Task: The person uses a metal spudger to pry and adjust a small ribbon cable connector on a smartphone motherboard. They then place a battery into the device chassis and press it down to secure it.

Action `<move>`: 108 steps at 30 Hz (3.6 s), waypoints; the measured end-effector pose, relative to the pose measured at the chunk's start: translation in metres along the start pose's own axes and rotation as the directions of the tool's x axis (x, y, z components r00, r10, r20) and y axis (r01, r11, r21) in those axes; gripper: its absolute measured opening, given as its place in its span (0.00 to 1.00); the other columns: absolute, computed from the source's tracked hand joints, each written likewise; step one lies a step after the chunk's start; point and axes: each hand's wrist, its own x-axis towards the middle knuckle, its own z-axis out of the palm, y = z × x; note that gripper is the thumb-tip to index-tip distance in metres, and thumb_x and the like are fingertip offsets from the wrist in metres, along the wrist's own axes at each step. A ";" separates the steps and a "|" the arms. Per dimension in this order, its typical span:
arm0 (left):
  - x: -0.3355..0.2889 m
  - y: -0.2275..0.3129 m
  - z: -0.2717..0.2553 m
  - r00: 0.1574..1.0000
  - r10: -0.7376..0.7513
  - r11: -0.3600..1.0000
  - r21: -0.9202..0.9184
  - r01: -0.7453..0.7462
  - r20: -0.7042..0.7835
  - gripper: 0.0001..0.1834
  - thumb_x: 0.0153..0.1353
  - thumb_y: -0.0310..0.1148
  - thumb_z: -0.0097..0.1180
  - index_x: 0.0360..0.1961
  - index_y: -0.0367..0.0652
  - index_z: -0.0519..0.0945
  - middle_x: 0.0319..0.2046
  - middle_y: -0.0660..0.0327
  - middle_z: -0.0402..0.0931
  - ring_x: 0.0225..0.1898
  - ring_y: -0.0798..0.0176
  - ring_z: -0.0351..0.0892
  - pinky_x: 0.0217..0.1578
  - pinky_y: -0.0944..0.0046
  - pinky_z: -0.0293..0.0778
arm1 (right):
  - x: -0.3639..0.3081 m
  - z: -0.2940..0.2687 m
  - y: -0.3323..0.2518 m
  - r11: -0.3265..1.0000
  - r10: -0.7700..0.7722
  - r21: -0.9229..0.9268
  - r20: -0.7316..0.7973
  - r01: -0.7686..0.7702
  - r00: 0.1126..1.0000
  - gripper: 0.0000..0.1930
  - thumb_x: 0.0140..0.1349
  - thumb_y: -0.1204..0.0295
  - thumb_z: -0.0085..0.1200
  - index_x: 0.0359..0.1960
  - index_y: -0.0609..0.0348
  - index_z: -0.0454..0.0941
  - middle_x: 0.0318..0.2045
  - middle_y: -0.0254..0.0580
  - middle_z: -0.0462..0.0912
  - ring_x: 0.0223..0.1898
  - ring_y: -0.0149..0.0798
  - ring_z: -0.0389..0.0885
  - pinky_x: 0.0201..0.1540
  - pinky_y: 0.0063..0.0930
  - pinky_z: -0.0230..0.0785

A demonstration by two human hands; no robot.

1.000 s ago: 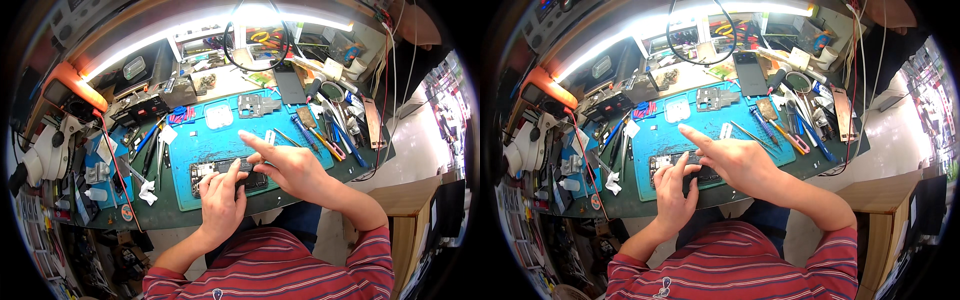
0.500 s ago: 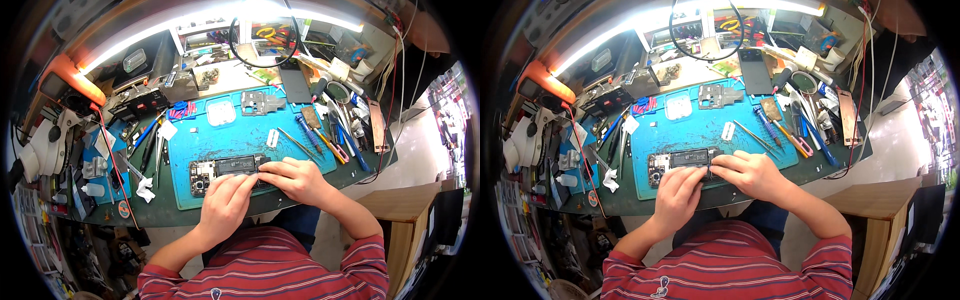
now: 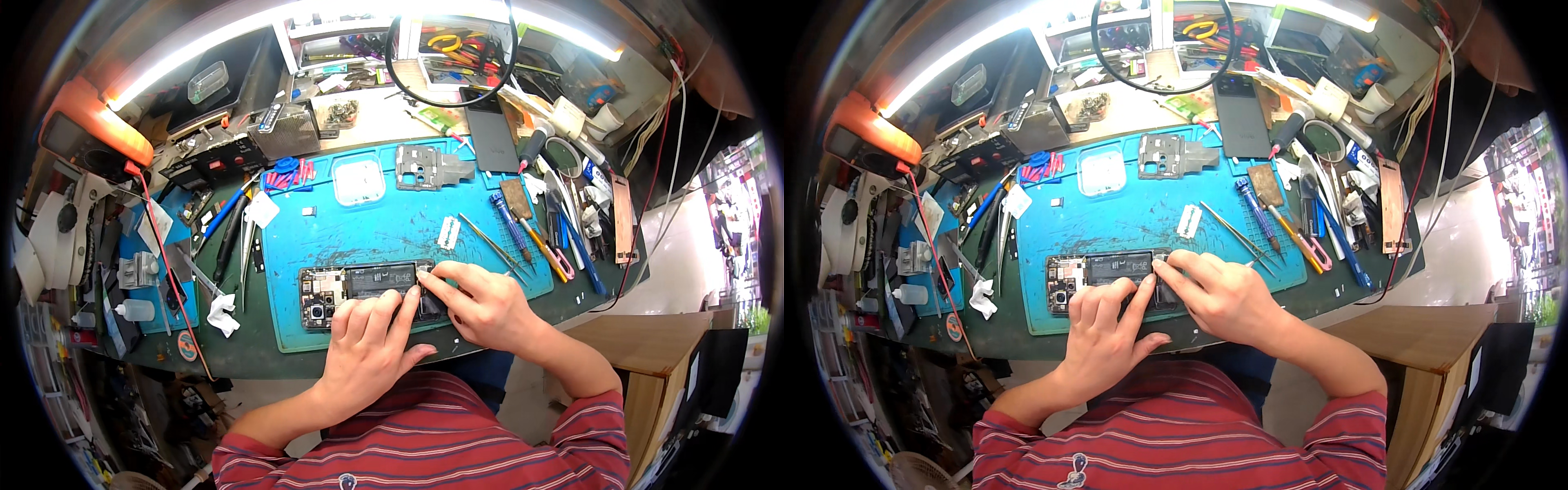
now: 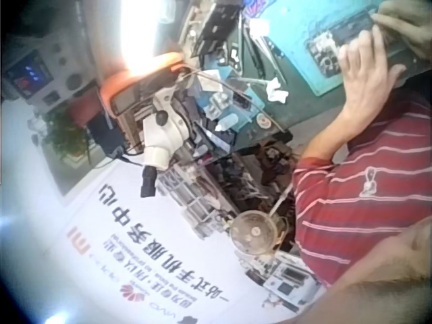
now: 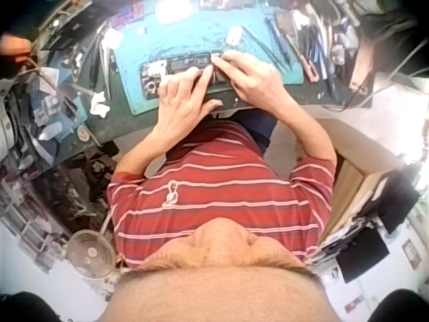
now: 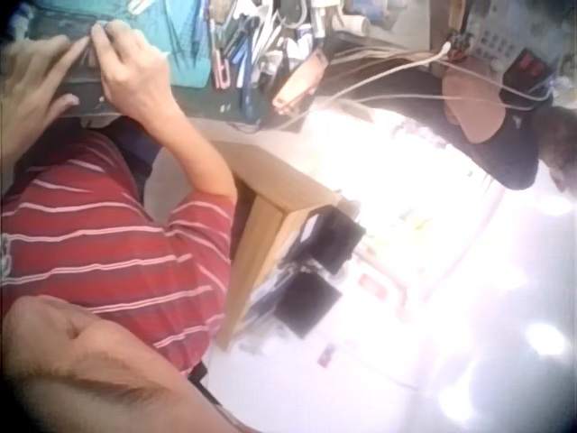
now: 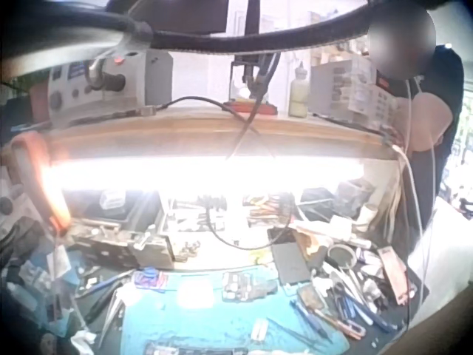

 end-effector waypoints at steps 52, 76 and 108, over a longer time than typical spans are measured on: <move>0.012 -0.003 0.001 0.998 0.008 0.999 0.031 -0.006 -0.056 0.33 0.61 0.48 0.71 0.64 0.43 0.83 0.54 0.62 0.75 0.53 0.60 0.73 0.63 0.52 0.63 | 0.009 0.001 0.012 0.999 -0.009 -0.038 0.085 0.013 0.996 0.30 0.53 0.78 0.65 0.62 0.53 0.84 0.55 0.39 0.85 0.32 0.36 0.85 0.32 0.30 0.79; 0.008 0.000 0.009 0.996 0.011 0.995 0.101 -0.002 -0.092 0.31 0.63 0.45 0.70 0.65 0.43 0.82 0.55 0.63 0.76 0.54 0.64 0.73 0.65 0.53 0.61 | 0.014 -0.021 0.027 0.943 -0.253 -0.161 0.214 0.290 0.944 0.27 0.58 0.72 0.60 0.63 0.55 0.85 0.60 0.44 0.84 0.28 0.27 0.80 0.30 0.23 0.75; -0.001 -0.001 0.008 0.993 0.009 0.999 0.034 -0.004 -0.121 0.27 0.64 0.43 0.69 0.62 0.45 0.85 0.56 0.62 0.78 0.57 0.65 0.75 0.66 0.53 0.63 | 0.031 -0.032 0.038 0.930 -0.312 -0.085 0.326 0.357 0.892 0.24 0.58 0.70 0.63 0.59 0.52 0.85 0.56 0.38 0.83 0.35 0.29 0.86 0.34 0.25 0.80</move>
